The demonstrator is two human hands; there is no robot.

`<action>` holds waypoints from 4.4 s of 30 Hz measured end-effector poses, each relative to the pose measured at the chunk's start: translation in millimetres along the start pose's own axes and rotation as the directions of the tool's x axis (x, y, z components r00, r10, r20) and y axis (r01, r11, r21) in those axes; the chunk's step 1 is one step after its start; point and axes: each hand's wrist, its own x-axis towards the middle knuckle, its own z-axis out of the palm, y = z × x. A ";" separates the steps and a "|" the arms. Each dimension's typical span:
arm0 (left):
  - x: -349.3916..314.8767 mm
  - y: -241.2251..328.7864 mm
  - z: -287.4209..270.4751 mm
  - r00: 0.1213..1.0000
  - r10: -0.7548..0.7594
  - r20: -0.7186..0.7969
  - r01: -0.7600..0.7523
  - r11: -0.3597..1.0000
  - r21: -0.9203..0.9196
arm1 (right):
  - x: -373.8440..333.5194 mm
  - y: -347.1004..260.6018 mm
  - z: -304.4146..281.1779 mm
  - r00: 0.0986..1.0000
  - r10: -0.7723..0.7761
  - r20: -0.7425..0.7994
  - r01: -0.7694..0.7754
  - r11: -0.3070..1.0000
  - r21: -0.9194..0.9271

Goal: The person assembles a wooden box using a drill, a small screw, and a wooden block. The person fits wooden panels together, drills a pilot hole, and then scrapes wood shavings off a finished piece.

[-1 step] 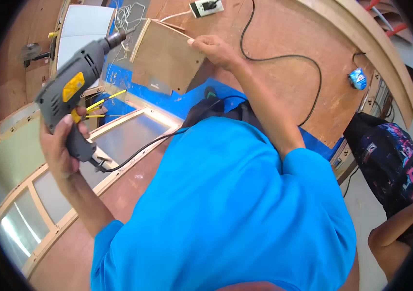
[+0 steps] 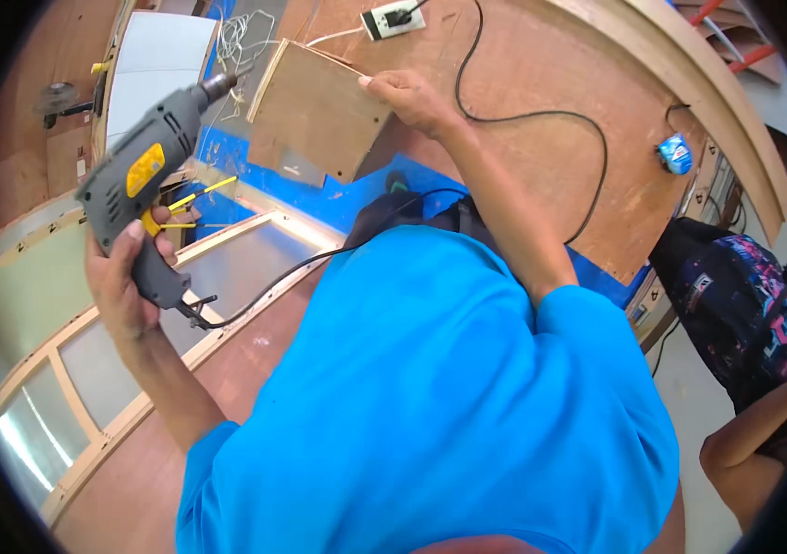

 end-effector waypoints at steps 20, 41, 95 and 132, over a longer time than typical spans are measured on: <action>49.7 -252.2 108.7 0.805 -0.016 0.593 0.464 0.641 -0.612 | -144.4 -176.1 -131.0 0.629 -0.043 -0.776 0.538 0.745 0.394; 53.2 -231.9 306.6 0.415 0.156 0.896 0.707 0.565 -0.425 | -216.3 -230.0 -186.4 0.446 0.082 -0.891 0.577 0.735 0.356; 93.8 -260.1 402.6 0.795 -0.030 0.606 -0.009 0.998 0.060 | -138.9 -191.0 -111.0 0.823 -0.306 -0.479 0.539 0.687 0.488; 72.3 -304.6 -73.7 0.984 -0.106 -0.140 -0.097 0.337 -0.936 | 20.1 -84.6 324.2 0.994 -0.100 -0.053 0.090 0.981 -0.170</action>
